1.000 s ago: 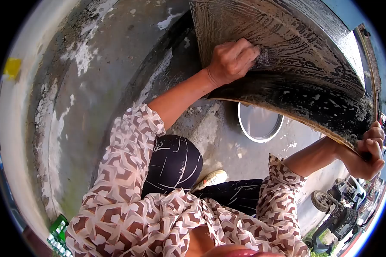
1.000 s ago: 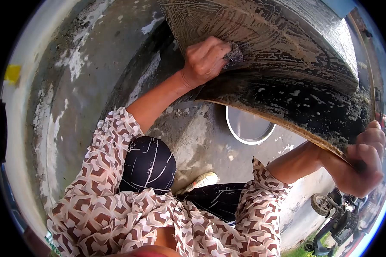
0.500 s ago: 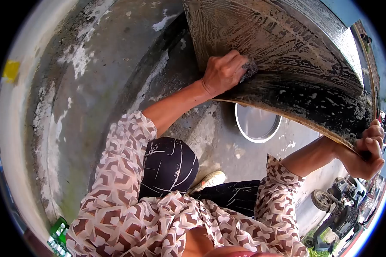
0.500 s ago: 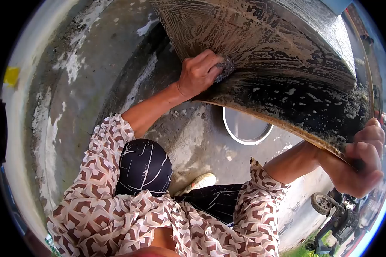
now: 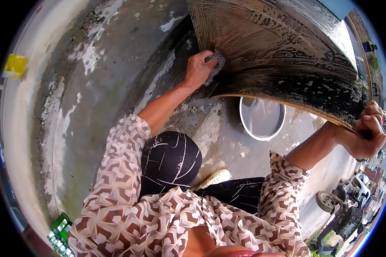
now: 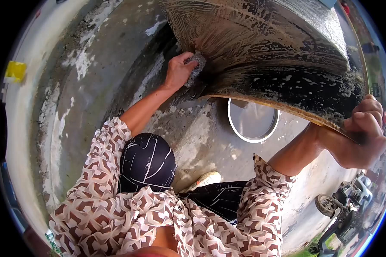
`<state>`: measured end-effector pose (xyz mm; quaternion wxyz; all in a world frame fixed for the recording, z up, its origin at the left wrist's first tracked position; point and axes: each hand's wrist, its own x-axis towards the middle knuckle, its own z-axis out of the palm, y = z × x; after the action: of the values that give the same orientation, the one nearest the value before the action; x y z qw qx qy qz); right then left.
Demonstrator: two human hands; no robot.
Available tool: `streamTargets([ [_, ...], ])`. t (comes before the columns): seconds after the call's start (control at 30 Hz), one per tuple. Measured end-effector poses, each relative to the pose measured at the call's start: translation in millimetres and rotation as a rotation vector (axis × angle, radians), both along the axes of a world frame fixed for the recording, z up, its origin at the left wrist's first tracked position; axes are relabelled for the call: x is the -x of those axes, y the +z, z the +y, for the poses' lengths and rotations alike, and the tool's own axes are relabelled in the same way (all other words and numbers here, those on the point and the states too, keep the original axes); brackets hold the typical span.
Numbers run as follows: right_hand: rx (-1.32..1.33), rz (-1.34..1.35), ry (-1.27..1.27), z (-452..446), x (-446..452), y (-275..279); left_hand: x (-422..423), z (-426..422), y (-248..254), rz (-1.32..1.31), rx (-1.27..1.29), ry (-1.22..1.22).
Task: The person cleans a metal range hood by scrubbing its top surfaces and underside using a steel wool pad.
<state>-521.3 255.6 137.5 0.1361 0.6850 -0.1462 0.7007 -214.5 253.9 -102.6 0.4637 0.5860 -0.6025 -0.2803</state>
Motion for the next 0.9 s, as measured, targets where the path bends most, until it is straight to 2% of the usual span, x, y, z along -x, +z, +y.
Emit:
streamTargets([
  [0.03,-0.005,-0.016,0.003,-0.9,-0.6,1.8,-4.8,-0.1,1.3,0.187,-0.202,-0.007],
  [0.17,-0.112,-0.149,0.073,-13.8,13.5,-6.6,-24.1,18.7,41.2,1.312,-0.43,-0.4],
  [0.2,-0.111,-0.231,0.078,-10.7,-9.9,-1.1,-29.6,20.3,44.1,1.285,-0.436,-0.463],
  [0.27,-0.084,-0.307,0.083,-9.7,-25.8,3.2,-37.6,18.6,40.6,1.517,-0.464,-0.591],
  [0.3,-0.175,-0.394,-0.247,-4.8,-39.0,7.9,-39.8,18.4,38.6,1.637,-0.476,-0.658],
  [0.33,-0.264,-0.471,-0.582,4.4,-60.9,15.2,-40.0,18.0,39.5,1.58,-0.461,-0.587],
  [0.4,-0.265,-0.42,-0.576,4.2,-57.0,13.9,-42.0,17.4,42.5,1.619,-0.393,-0.631],
  [0.43,-0.253,-0.43,-0.551,2.5,-55.8,12.8,-42.2,15.5,45.6,1.637,-0.357,-0.657],
  [0.53,-0.168,-0.355,-0.341,-1.1,-40.8,5.4,-41.2,11.7,64.5,1.368,-0.141,-0.31],
  [0.63,-0.117,-0.28,-0.179,-4.0,-26.6,1.1,-45.1,0.9,75.0,1.345,-0.019,-0.18],
  [0.67,-0.106,-0.266,-0.149,-4.4,-23.8,0.5,-44.9,-1.2,78.7,1.357,-0.018,-0.176],
  [0.77,-0.092,-0.233,-0.087,-5.0,-15.1,-1.6,-54.9,-8.6,66.6,1.66,-0.134,-0.33],
  [0.9,-0.083,-0.197,-0.038,-5.6,-8.9,-3.0,-56.1,0.0,63.1,1.726,-0.238,-0.425],
])
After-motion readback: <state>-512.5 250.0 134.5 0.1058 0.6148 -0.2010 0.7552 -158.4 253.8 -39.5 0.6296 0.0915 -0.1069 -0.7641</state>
